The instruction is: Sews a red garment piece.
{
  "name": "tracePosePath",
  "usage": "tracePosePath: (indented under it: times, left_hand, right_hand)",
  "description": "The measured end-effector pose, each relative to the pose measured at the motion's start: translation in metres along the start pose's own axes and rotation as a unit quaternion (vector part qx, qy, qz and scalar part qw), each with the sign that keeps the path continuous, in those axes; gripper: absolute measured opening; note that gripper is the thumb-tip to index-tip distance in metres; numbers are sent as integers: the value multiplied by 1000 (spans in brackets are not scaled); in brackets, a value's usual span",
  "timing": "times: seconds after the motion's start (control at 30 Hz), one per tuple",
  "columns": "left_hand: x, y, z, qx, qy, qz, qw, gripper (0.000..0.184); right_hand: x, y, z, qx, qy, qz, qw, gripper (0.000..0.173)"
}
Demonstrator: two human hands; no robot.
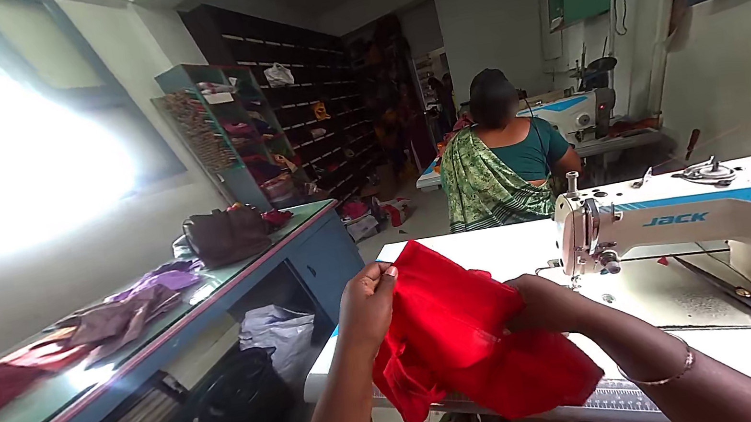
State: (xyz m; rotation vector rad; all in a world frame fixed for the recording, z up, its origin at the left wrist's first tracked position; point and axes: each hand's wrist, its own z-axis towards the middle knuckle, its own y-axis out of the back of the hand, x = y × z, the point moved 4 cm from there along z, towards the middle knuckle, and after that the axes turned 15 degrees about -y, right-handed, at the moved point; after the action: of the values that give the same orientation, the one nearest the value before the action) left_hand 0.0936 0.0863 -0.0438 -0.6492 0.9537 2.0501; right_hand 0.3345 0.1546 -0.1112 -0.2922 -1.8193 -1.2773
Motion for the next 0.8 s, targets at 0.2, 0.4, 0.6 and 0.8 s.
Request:
tracePosePath:
  times: [0.2,0.4,0.6,0.8]
  left_hand:
    - [13,24,3,-77,-63,62,993,18]
    - [21,45,9,-124,-27,117,985,20]
    - [24,50,8,-161,7,68,985,19]
    - [30,46,4,-186,33,-14,982,19]
  right_hand:
    - [-7,14,-7,-80,-48,-16,996,11]
    - [19,26,-39,-164,-5,29,986,14]
    - [23,61,-51,-303,-2,50,952,17]
    - [-6,67,-24,-266,15,273,924,34]
